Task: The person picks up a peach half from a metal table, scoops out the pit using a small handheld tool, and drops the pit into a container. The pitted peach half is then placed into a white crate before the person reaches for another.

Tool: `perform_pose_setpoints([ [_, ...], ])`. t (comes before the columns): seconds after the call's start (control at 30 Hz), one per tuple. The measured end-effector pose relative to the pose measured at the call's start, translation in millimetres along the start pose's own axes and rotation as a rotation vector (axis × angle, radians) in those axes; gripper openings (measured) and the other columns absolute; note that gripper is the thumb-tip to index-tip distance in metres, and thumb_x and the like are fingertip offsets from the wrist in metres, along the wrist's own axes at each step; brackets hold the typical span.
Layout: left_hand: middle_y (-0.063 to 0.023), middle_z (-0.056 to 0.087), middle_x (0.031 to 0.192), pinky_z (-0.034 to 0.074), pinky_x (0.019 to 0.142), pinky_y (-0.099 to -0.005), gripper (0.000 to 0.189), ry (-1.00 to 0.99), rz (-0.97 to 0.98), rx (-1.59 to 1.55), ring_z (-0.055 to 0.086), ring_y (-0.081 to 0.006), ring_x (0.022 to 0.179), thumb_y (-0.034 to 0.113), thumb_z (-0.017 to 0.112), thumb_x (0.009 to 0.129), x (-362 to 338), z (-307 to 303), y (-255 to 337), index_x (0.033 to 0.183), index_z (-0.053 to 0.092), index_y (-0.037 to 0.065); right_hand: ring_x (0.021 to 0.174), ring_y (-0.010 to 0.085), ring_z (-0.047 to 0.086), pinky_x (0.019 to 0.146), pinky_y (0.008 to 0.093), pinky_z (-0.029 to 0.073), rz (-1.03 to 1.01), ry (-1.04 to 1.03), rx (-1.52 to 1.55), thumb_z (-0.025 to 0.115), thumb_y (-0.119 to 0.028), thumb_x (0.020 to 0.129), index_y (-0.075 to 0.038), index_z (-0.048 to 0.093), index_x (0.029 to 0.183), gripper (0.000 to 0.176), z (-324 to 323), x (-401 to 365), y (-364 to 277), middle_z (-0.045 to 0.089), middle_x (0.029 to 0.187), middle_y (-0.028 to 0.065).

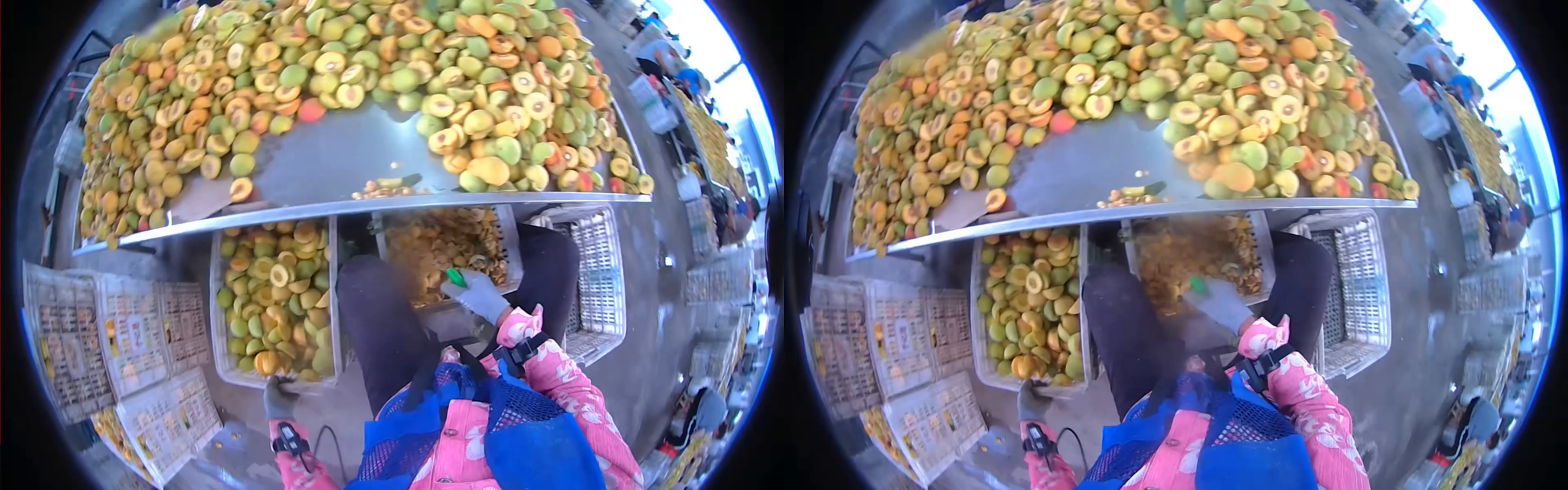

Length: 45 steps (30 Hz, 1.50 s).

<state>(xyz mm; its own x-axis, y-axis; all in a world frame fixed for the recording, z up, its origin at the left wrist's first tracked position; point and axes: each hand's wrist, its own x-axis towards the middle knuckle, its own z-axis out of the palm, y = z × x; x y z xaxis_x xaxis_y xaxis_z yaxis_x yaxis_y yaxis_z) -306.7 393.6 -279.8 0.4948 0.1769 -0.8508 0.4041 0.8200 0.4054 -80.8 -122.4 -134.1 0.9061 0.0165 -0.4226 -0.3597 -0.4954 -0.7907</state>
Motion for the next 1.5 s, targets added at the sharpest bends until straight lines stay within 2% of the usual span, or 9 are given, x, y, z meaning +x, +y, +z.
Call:
perform_pose_setpoints([
  [0.13, -0.0142, 0.064, 0.098, 0.049, 0.088, -0.0459, 0.025, -0.002, 0.337, 0.891, 0.061, -0.03, 0.098, 0.02, 0.054, 0.089, 61, -58, -4, 0.099, 0.06, -0.002, 0.069, 0.0358, 0.061, 0.064, 0.0421, 0.048, -0.344, 0.168, -0.201, 0.066, -0.031, 0.084, -0.004, 0.064, 0.091, 0.028, -11, 13, -25, 0.064, 0.078, 0.0179],
  [0.27, -0.0228, 0.062, 0.111, 0.046, 0.092, -0.0426, 0.049, 1.043, 1.133, 1.393, 0.06, -0.0321, 0.103, 0.021, 0.062, 0.087, -67, 130, 49, 0.126, 0.051, -0.007, 0.071, 0.036, 0.062, 0.064, 0.0424, 0.049, -0.448, 0.357, -0.043, 0.066, -0.027, 0.084, -0.002, 0.063, 0.093, 0.027, -34, 34, -43, 0.064, 0.079, 0.0186],
  [0.37, -0.017, 0.055, 0.122, 0.043, 0.097, -0.0338, 0.035, -0.118, 1.173, 0.44, 0.053, -0.0243, 0.117, 0.01, 0.053, 0.094, -51, 258, 51, 0.126, 0.054, -0.003, 0.072, 0.0304, 0.064, 0.068, 0.0372, 0.05, -0.229, 0.242, 0.089, 0.068, -0.023, 0.084, -0.002, 0.063, 0.097, 0.025, -50, 27, -55, 0.064, 0.079, 0.0164],
  [0.57, -0.017, 0.065, 0.091, 0.049, 0.08, -0.0443, 0.027, -0.452, 1.604, 1.316, 0.06, -0.0396, 0.086, 0.014, 0.06, 0.085, -13, 561, -10, 0.11, 0.064, 0.005, 0.061, 0.0056, 0.051, 0.054, 0.0243, 0.044, -0.249, 0.234, 0.266, 0.064, -0.013, 0.088, -0.003, 0.061, 0.098, 0.015, -50, -18, -9, 0.059, 0.074, 0.0031],
  [0.73, -0.0182, 0.047, 0.134, 0.049, 0.089, -0.0454, 0.045, -0.577, 1.829, 2.02, 0.055, -0.0366, 0.108, 0.016, 0.059, 0.085, 31, 690, -33, 0.129, 0.053, 0.016, 0.054, 0.0049, 0.049, 0.048, 0.0244, 0.04, -0.185, 0.285, 0.196, 0.062, -0.018, 0.091, -0.004, 0.062, 0.098, 0.016, -74, -47, 15, 0.055, 0.065, -0.001],
  [0.83, -0.0199, 0.036, 0.14, 0.047, 0.093, -0.0459, 0.054, -0.469, 1.712, 2.283, 0.052, -0.0375, 0.113, 0.016, 0.06, 0.084, 42, 682, -34, 0.136, 0.045, 0.019, 0.074, 0.0281, 0.068, 0.065, 0.0365, 0.05, -0.034, 0.248, 0.331, 0.065, -0.018, 0.087, -0.002, 0.061, 0.104, 0.023, -80, -44, 34, 0.066, 0.08, 0.0171],
  [1.3, -0.0217, 0.062, 0.109, 0.051, 0.082, -0.0437, 0.051, -0.216, 1.43, 1.765, 0.062, -0.0374, 0.096, 0.044, 0.063, 0.085, 24, 573, -7, 0.119, 0.057, 0.007, 0.055, 0.0161, 0.053, 0.051, 0.0303, 0.042, -0.319, 0.072, 0.401, 0.056, -0.019, 0.095, -0.005, 0.059, 0.098, 0.015, -57, -25, -32, 0.056, 0.069, 0.0069],
  [1.37, -0.0173, 0.062, 0.112, 0.052, 0.081, -0.0377, 0.043, -0.722, 0.665, 0.928, 0.063, -0.0304, 0.101, 0.033, 0.052, 0.095, -24, 562, -18, 0.125, 0.05, 0.002, 0.047, 0.0054, 0.045, 0.043, 0.0229, 0.036, -0.221, -0.047, 0.567, 0.051, -0.02, 0.098, -0.006, 0.058, 0.094, 0.016, -59, -30, -57, 0.05, 0.062, -0.0018],
  [1.5, -0.015, 0.063, 0.103, 0.054, 0.077, -0.0359, 0.045, -0.896, 0.358, 0.378, 0.063, -0.0242, 0.089, 0.037, 0.039, 0.101, -98, 532, -54, 0.119, 0.053, -0.002, 0.054, 0.01, 0.048, 0.05, 0.0304, 0.04, -0.21, -0.121, 0.616, 0.051, -0.021, 0.096, -0.003, 0.061, 0.088, 0.022, -63, -36, -90, 0.052, 0.06, 0.0049],
])
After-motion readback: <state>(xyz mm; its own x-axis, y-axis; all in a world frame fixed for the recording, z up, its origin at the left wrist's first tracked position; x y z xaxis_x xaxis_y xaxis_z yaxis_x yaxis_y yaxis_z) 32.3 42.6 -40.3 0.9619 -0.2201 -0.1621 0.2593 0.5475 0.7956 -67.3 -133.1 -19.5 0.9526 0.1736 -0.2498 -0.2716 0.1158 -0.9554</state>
